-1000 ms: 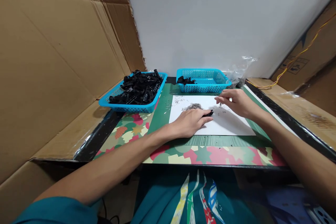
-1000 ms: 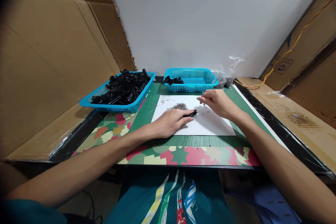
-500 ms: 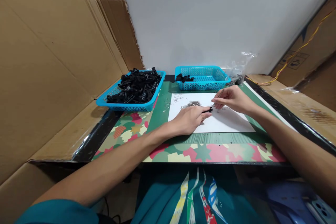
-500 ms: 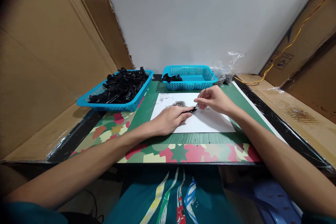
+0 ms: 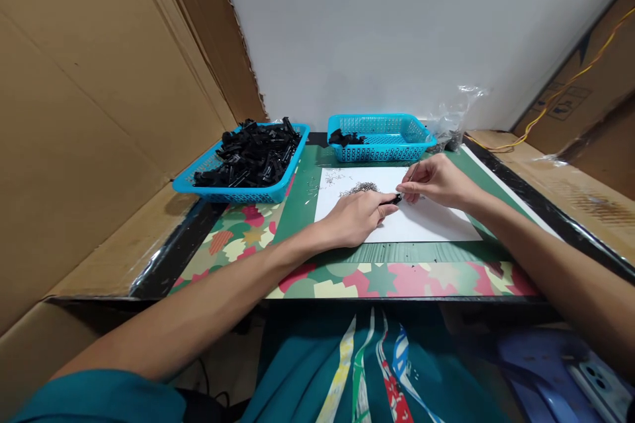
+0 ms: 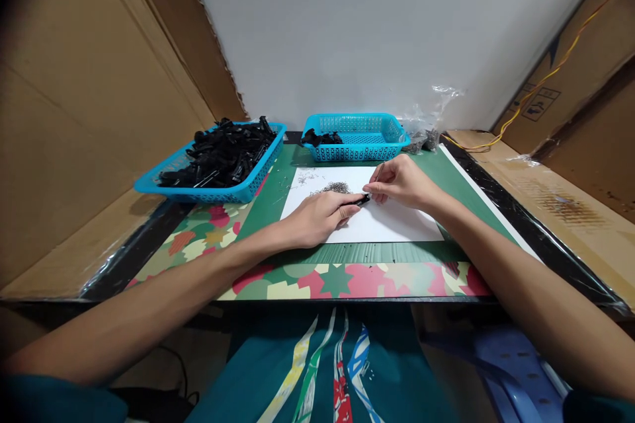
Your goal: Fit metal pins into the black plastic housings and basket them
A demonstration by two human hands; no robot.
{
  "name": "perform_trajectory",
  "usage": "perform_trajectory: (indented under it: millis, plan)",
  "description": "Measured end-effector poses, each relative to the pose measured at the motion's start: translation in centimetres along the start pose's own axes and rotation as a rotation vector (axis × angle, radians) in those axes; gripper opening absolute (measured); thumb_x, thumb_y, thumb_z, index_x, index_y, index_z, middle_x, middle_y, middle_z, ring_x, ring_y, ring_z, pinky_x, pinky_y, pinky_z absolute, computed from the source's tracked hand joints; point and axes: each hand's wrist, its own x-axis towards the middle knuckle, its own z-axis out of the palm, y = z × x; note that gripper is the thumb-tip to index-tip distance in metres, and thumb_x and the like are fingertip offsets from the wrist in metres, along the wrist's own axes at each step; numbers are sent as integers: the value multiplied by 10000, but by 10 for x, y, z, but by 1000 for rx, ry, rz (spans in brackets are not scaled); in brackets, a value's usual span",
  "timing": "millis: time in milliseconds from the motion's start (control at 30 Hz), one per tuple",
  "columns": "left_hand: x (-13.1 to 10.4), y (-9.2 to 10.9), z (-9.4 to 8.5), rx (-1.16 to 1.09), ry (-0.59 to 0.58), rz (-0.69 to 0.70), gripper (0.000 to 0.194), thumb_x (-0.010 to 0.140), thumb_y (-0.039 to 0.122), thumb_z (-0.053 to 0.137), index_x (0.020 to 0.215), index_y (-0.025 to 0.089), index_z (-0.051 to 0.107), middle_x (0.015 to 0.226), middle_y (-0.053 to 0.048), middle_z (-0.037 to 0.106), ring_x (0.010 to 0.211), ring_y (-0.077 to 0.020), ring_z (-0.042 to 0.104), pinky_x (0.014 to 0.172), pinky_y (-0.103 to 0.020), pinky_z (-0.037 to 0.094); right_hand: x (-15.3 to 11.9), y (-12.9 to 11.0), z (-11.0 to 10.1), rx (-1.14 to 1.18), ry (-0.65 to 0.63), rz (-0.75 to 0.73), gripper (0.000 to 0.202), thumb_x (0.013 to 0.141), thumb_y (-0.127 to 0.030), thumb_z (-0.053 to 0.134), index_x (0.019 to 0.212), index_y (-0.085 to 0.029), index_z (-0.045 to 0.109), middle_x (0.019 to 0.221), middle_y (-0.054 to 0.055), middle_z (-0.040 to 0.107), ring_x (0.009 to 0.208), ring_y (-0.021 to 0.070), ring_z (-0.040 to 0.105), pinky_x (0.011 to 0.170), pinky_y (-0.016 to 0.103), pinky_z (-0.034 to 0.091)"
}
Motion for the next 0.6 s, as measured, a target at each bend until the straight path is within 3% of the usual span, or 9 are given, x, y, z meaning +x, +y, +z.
perform_trajectory:
  millis: [167,300,433,600]
  plan:
    - [-1,4,-3,-6,-6,-12,357,1069,365,448,1163,188,744,769,-20,692,701,-197,627,660,-308,410,-1,-1,4,22,5,25,394,831,-552,814,735,-174,766,644,81,739,559,178,674,565,354,546]
    - [-3,0,-4,-36,-12,-1,438,1071,421,453,1384,205,670,862,-42,736,792,-222,673,768,-338,480,1,-2,1,86,47,28,496,850,-637,771,689,-171,714,680,95,736,570,173,668,569,346,544]
    - [-2,-6,1,-165,117,55,477,1048,423,518,1483,231,566,1143,-94,730,973,-239,675,873,-367,515,3,3,-15,141,214,64,566,947,-698,622,688,-195,635,590,57,646,529,156,601,552,338,493]
    - [5,-8,-6,-411,315,72,246,1031,374,549,1203,207,603,971,-49,659,831,-171,607,682,-270,487,2,5,-27,59,106,-15,539,1047,-590,485,665,-216,558,644,45,600,596,155,529,610,339,427]
